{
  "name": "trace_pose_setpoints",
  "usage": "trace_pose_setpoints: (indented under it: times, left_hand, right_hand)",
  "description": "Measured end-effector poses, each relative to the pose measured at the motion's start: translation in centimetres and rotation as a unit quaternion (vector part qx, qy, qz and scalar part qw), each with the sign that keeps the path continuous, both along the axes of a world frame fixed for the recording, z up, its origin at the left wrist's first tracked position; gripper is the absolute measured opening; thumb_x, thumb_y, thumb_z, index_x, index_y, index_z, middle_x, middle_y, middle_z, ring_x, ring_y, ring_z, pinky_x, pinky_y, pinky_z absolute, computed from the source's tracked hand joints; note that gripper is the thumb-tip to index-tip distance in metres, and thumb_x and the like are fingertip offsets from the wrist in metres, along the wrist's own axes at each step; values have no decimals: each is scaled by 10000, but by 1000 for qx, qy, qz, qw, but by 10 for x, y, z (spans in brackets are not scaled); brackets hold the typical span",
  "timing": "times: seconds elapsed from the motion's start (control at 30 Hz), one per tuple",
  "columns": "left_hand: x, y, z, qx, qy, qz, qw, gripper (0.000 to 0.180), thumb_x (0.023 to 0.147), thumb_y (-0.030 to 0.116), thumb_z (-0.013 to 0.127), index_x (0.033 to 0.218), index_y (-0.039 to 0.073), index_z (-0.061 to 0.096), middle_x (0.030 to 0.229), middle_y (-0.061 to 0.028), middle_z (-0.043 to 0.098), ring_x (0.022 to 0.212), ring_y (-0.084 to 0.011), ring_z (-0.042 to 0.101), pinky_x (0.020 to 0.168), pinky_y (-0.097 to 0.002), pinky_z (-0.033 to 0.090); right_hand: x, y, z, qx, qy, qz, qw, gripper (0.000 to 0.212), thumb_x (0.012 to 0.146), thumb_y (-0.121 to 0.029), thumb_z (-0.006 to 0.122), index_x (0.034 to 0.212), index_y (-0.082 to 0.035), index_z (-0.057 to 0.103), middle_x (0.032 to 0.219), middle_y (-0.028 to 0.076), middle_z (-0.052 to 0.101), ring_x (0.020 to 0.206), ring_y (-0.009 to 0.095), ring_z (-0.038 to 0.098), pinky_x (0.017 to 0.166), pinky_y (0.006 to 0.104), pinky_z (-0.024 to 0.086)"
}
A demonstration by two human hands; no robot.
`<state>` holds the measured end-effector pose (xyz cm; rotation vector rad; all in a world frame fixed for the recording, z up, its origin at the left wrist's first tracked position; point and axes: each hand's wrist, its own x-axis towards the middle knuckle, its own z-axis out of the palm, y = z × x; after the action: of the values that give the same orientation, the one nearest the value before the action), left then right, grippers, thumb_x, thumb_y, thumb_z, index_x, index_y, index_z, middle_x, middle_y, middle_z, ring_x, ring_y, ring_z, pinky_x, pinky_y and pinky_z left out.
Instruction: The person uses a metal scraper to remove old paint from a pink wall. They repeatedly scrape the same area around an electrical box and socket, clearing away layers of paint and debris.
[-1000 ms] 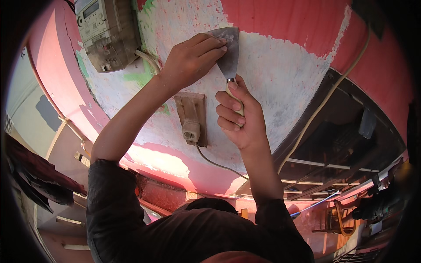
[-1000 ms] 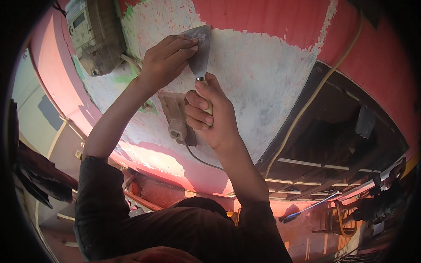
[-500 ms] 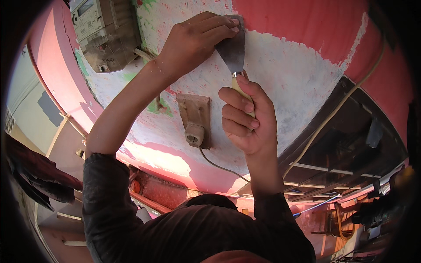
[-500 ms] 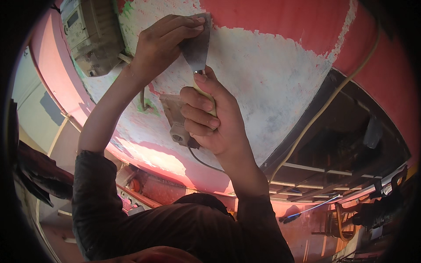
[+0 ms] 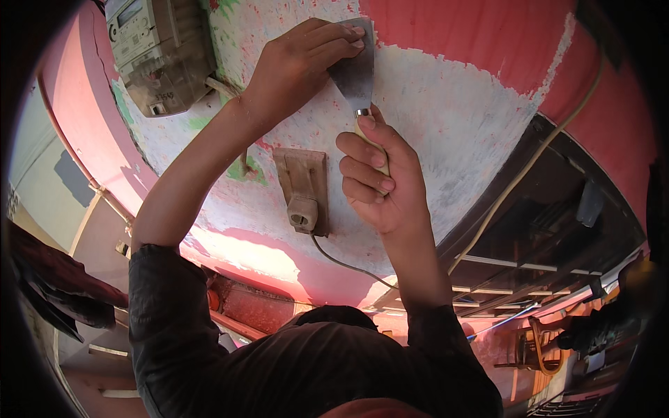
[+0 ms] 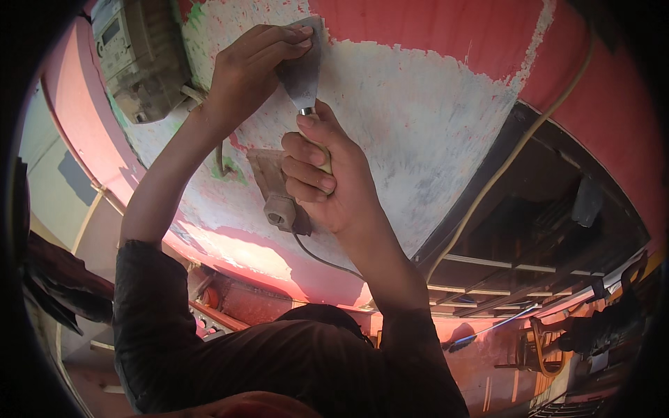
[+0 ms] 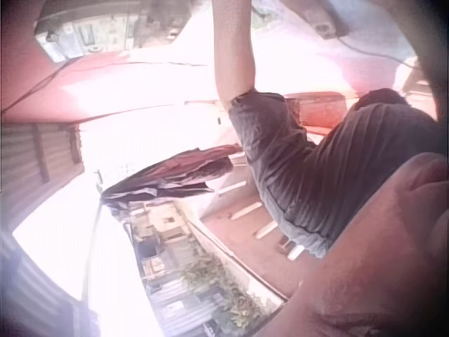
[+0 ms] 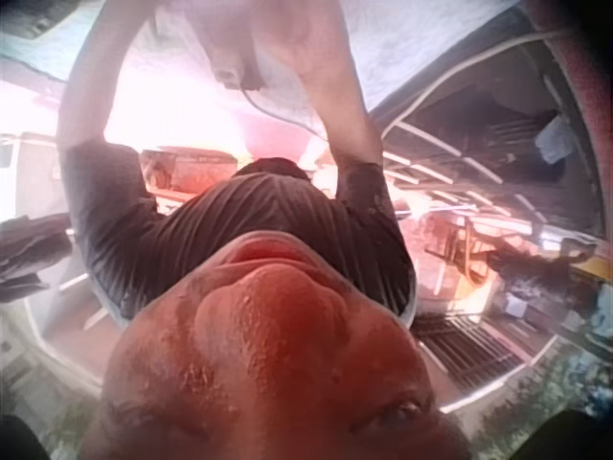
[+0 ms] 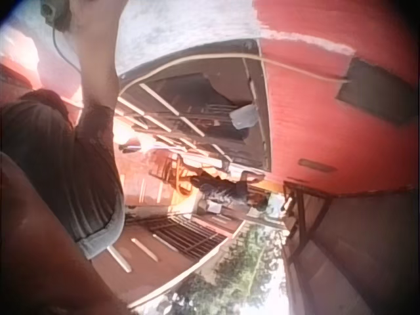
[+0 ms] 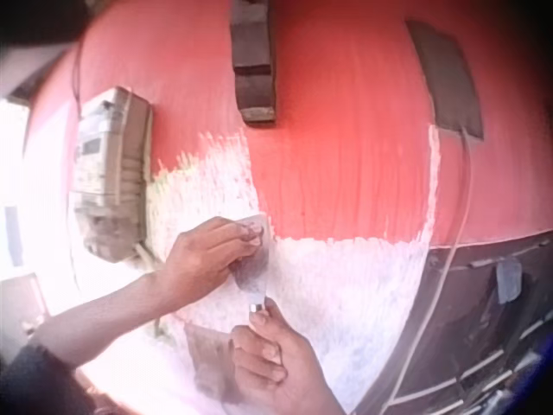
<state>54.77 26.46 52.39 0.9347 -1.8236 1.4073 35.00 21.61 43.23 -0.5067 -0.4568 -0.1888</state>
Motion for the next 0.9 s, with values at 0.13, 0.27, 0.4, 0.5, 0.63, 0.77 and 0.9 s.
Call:
trace_pose_setpoints:
  times: [0.13,0.27,0.4,0.5,0.63,0.77,0.9]
  left_hand:
    - [-5,7,30,-25,39,25,999,323,712,-128,624,977,32,718,1056,-67,717,973,-266,703,797,-356,605]
    - [-3,2,5,-11,-4,22,1000,368,740,-83,666,1076,59,717,1175,-53,718,1061,-263,696,829,-360,605]
    - [-51,32,-57,125,72,60,988,306,785,-40,682,1069,68,721,1336,-55,655,1181,-256,665,893,-362,610]
    - [-76,62,-119,194,93,-25,976,265,796,-17,727,1046,70,728,1291,-80,684,1106,-275,703,873,-381,615]
    - [-97,73,-224,459,285,-172,824,212,857,7,733,1065,47,728,1228,-106,720,1045,-288,727,886,-392,598]
    - [-139,51,-289,624,362,-257,643,180,914,31,702,1092,13,718,1165,-114,741,1060,-271,720,918,-380,567]
    - [-189,27,-317,687,321,-351,550,212,932,111,726,1110,-3,720,1073,-116,750,1025,-258,720,927,-373,553]
  right_hand:
    - [14,-7,36,-6,15,-18,1000,194,1091,-164,486,1101,-222,671,663,-51,435,418,29,313,350,198,226]
    - [2,-4,15,-55,62,-92,992,200,1085,-152,494,1142,-265,648,674,-55,438,415,26,294,346,197,220]
    - [-50,-30,-32,-140,136,-139,971,277,1078,-129,499,1260,-306,610,697,-40,439,431,22,302,350,193,212]
    - [-112,-26,-81,-161,182,-222,944,289,1031,-61,570,1298,-154,506,696,-15,452,446,36,339,403,213,234]
    - [-197,-5,-173,-172,242,-274,915,381,1019,-35,594,1370,-128,476,751,-2,487,484,45,382,435,220,252]
    - [-247,45,-236,-99,295,-335,889,415,1011,-23,611,1387,-142,480,839,-4,536,547,42,425,484,215,296]
    - [-249,78,-255,-95,328,-413,844,495,988,10,639,1428,-128,459,793,-18,536,540,48,456,465,215,326]
